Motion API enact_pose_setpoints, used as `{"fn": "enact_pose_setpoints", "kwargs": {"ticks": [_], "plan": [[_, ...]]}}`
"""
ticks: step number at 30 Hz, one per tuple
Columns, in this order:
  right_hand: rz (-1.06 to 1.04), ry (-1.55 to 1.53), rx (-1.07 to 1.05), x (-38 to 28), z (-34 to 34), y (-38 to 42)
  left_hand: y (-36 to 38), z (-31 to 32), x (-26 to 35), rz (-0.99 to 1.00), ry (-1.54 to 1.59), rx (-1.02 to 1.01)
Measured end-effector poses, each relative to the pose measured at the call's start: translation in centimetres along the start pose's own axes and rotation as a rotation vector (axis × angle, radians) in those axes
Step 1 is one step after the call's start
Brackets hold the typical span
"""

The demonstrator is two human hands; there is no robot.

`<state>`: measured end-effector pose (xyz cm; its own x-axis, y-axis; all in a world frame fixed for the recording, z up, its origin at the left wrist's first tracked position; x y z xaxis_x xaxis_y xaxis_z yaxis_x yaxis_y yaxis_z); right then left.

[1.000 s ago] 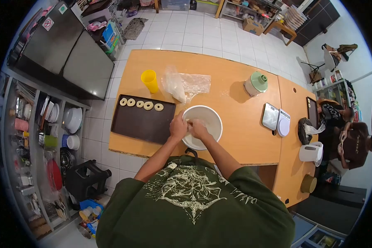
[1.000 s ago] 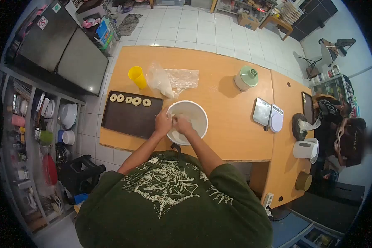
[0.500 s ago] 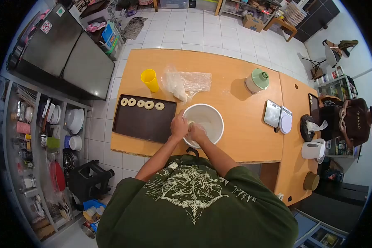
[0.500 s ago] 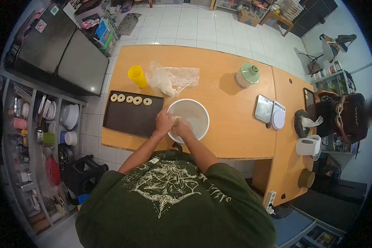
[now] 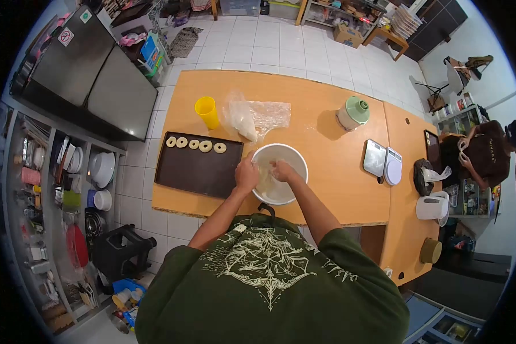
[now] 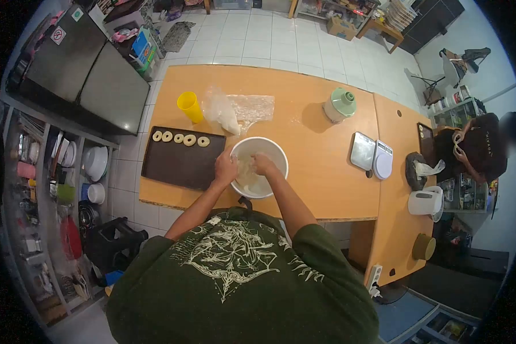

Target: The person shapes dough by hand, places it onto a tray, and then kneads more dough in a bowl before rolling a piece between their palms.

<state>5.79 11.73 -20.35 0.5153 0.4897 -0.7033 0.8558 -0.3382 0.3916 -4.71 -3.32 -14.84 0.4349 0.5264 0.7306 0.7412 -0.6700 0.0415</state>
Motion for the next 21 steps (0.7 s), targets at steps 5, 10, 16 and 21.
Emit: {"fn": "enact_pose_setpoints", "kwargs": {"ticks": [5,10,16,21], "plan": [[-0.007,0.000,-0.086,0.4,4.0,-1.3,0.0,0.1,0.0,-0.023,-0.014,0.008],[0.106,0.111,-0.174,-3.8,1.1,1.1,0.1,0.2,-0.1,-0.057,-0.035,0.006],[0.086,0.229,-0.170,-3.4,1.1,4.0,0.2,0.0,-0.1,-0.046,-0.031,-0.029],[0.030,0.124,0.085,-4.8,-2.0,5.9,0.2,-0.2,0.2,-0.028,-0.062,-0.014]]}}
Point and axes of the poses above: each hand's wrist, its own y-axis away from the middle knuckle, its own z-axis out of the palm, x = y × z, the point moved 1 cm from there along -y, towards the middle knuckle, and after that the axes turned 6 degrees about -y, right-handed, at the moved point
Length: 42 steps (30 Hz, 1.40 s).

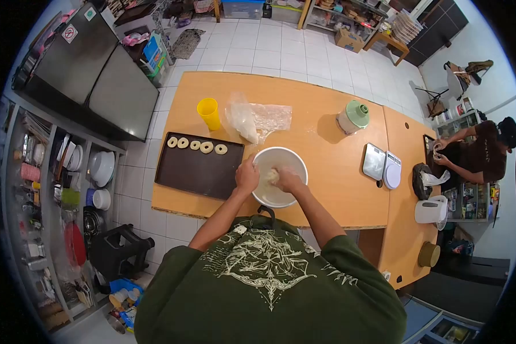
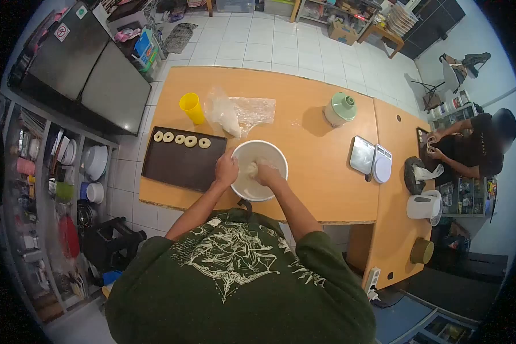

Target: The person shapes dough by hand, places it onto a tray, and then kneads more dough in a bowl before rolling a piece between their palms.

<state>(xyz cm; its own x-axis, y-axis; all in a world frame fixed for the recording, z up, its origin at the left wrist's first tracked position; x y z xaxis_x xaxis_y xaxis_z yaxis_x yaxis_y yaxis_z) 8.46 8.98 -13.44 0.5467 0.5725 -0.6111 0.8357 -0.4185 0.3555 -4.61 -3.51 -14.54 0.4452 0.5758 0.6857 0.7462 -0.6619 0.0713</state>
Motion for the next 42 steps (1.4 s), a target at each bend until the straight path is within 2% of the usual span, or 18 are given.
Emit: {"fn": "enact_pose_setpoints", "kwargs": {"ticks": [1,3,6,9,11,16,21,24,25,27,28,31,33,34,36,37,39,42], "plan": [[0.000,0.002,-0.003,-0.4,-0.5,0.0,0.0,0.1,-0.2,-0.003,0.002,0.000],[-0.105,-0.067,0.278,-1.2,-1.2,0.0,-0.1,0.3,-0.4,0.020,0.023,0.017],[-0.167,0.113,0.354,-2.1,0.0,-0.5,-0.2,0.4,-0.4,0.014,0.008,-0.006],[-0.215,0.198,0.321,-1.5,4.1,-1.2,-0.1,-0.2,0.2,-0.004,0.001,-0.014],[-0.291,0.233,0.417,-1.7,5.2,-0.9,0.1,-0.2,0.2,-0.006,0.004,0.001],[-0.183,0.257,0.080,-1.5,5.6,-0.5,0.0,-0.3,0.5,-0.015,0.025,0.008],[-0.120,0.326,-0.095,-0.7,6.2,-1.1,0.1,-0.4,0.6,0.018,0.026,0.043],[-0.183,-0.150,-0.238,3.7,5.8,-3.9,0.1,-0.6,0.6,0.005,0.050,0.002],[-0.185,-0.151,-0.236,4.1,5.6,-4.3,0.0,-0.7,0.6,0.007,0.049,0.004],[0.242,-0.571,-0.377,4.5,5.1,-4.3,0.0,-0.5,0.4,0.000,0.049,-0.007],[0.242,-0.569,-0.385,4.1,4.8,-4.2,0.0,-0.4,0.2,-0.007,0.049,-0.005],[0.275,-0.578,-0.319,3.9,5.5,-4.0,0.1,0.2,-0.5,0.050,0.077,0.026],[0.119,-0.455,-0.136,4.8,7.3,-4.8,-0.1,0.5,-0.7,0.065,0.063,0.069],[0.116,-0.453,-0.129,4.7,8.0,-4.5,-0.1,0.1,-0.3,0.071,0.064,0.072],[0.056,-0.178,0.141,4.0,9.4,-3.9,0.0,-0.3,0.1,-0.005,0.043,-0.016],[0.055,-0.175,0.143,2.8,9.2,-3.3,0.0,-0.2,0.0,-0.003,0.045,-0.014],[0.049,0.103,0.157,1.2,8.9,-2.4,-0.1,0.0,-0.1,0.025,0.047,0.006],[0.016,0.004,0.160,0.6,7.8,-1.2,0.0,0.1,-0.2,0.036,0.009,0.035]]}}
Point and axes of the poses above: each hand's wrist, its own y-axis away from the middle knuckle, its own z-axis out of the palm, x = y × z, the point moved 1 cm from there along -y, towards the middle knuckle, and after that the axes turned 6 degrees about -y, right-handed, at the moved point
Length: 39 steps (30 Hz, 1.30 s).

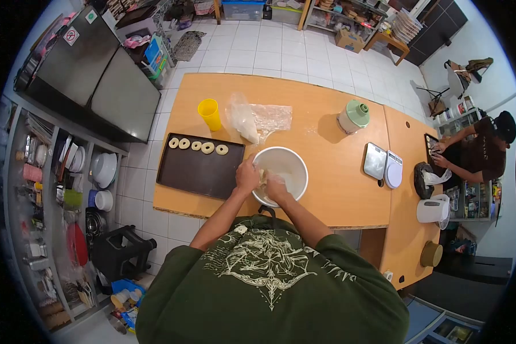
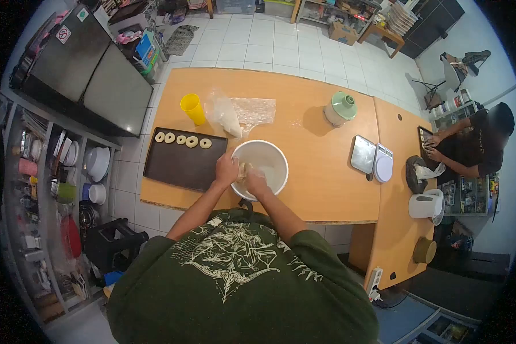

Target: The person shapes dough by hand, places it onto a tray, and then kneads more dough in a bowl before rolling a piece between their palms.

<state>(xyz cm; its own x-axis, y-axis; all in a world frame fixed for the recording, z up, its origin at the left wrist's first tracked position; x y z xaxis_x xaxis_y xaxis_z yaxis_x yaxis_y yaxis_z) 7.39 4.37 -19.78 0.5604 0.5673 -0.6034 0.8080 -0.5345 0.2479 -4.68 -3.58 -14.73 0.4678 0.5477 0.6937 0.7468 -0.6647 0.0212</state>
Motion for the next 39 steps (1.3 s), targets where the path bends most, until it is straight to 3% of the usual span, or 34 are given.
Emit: {"fn": "enact_pose_setpoints", "kwargs": {"ticks": [5,8,11,13,14,16,19,26,28,29,35,37,39], "plan": [[0.013,-0.133,-0.061,-1.7,-2.6,2.5,-0.1,-0.1,0.2,-0.001,0.033,-0.003],[-0.102,-0.109,-0.005,-0.7,-1.5,2.3,0.0,-0.3,0.4,-0.018,0.043,0.009],[-0.088,-0.028,0.000,-1.2,-2.0,2.7,0.2,-0.6,0.7,-0.023,0.051,0.018],[-0.216,0.268,0.164,-4.1,-4.4,3.5,0.1,-0.8,0.8,-0.024,0.058,0.008],[-0.215,0.268,0.163,-4.0,-4.1,3.2,0.1,-0.8,0.8,-0.017,0.063,0.014],[-0.092,-0.056,-0.357,-3.4,-3.2,2.7,0.1,-0.6,0.8,-0.004,0.068,0.014],[-0.014,-0.019,-0.364,-3.2,-2.4,2.9,-0.1,-0.4,0.5,-0.005,0.058,-0.019],[-0.082,0.089,-0.474,-1.2,-0.5,2.7,-0.4,-0.1,-0.2,0.011,0.075,-0.020],[-0.262,0.043,-0.052,-1.1,-0.2,3.1,-0.5,-0.1,-0.1,0.015,0.068,-0.021],[-0.263,0.043,-0.054,-0.8,-0.1,3.1,-0.6,-0.2,-0.1,0.026,0.056,-0.025],[-0.107,0.052,-0.176,-2.6,-2.7,1.8,-0.7,0.0,-0.4,0.051,0.044,-0.034],[0.123,0.110,-0.545,-2.4,-2.6,-0.1,-0.7,0.0,-0.5,0.066,0.039,-0.017],[0.134,0.099,-0.465,-2.7,-2.8,-0.3,-0.8,0.0,-0.5,0.049,0.025,-0.043]]}}
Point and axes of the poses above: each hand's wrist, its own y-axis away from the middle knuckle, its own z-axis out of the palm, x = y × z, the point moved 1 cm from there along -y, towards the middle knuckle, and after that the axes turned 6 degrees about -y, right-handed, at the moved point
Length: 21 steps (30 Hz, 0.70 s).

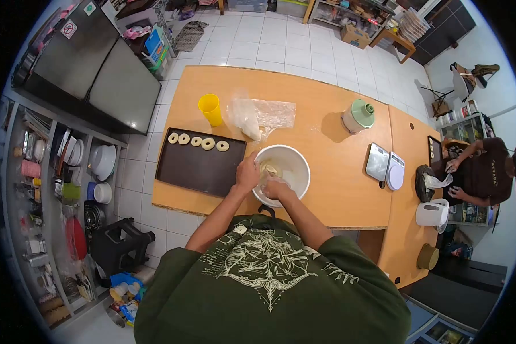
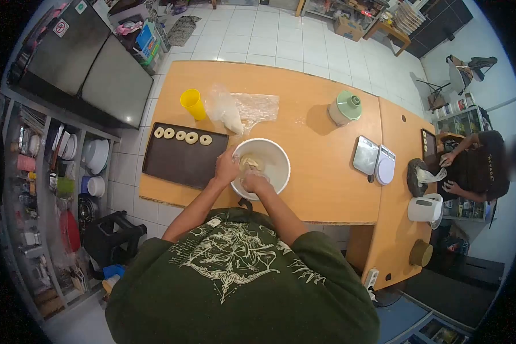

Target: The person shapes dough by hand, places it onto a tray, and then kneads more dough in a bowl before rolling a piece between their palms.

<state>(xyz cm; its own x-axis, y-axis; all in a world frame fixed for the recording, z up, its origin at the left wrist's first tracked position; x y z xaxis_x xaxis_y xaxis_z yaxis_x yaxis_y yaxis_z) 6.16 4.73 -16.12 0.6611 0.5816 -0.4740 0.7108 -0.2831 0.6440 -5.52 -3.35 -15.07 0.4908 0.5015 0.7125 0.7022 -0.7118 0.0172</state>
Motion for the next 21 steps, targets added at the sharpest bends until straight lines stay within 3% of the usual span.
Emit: {"fn": "enact_pose_setpoints", "kwargs": {"ticks": [2,5,7,8,10,11,12,14,17,21], "plan": [[0.015,-0.020,0.080,-0.7,-0.7,0.0,0.0,-0.1,0.0,-0.002,0.015,-0.002],[-0.011,0.191,0.077,-0.7,0.5,-1.1,0.3,-0.2,0.3,-0.012,0.034,-0.018],[-0.156,0.587,0.288,-0.1,2.8,-3.1,-0.4,-0.5,0.3,-0.007,0.033,-0.005],[-0.161,0.588,0.292,0.0,2.6,-3.1,-0.1,-0.1,0.2,-0.013,0.010,0.015],[-0.019,0.149,0.211,-1.5,-0.9,-0.1,0.3,0.0,0.2,-0.012,-0.012,0.031],[-0.245,0.200,0.185,1.1,-0.1,-2.9,0.4,-0.1,0.5,-0.034,-0.018,0.022],[-0.244,0.200,0.191,2.2,0.2,-4.0,0.4,-0.3,0.7,-0.056,-0.026,0.013],[-0.306,0.049,-0.077,3.5,0.4,-4.9,0.1,-0.1,0.6,-0.055,-0.024,0.012],[-0.123,0.005,0.056,-1.4,-2.9,3.4,0.2,0.1,0.5,-0.067,-0.039,-0.001],[-0.146,-0.050,0.273,-0.3,-1.0,2.8,0.3,-0.2,0.8,-0.072,-0.026,-0.011]]}}
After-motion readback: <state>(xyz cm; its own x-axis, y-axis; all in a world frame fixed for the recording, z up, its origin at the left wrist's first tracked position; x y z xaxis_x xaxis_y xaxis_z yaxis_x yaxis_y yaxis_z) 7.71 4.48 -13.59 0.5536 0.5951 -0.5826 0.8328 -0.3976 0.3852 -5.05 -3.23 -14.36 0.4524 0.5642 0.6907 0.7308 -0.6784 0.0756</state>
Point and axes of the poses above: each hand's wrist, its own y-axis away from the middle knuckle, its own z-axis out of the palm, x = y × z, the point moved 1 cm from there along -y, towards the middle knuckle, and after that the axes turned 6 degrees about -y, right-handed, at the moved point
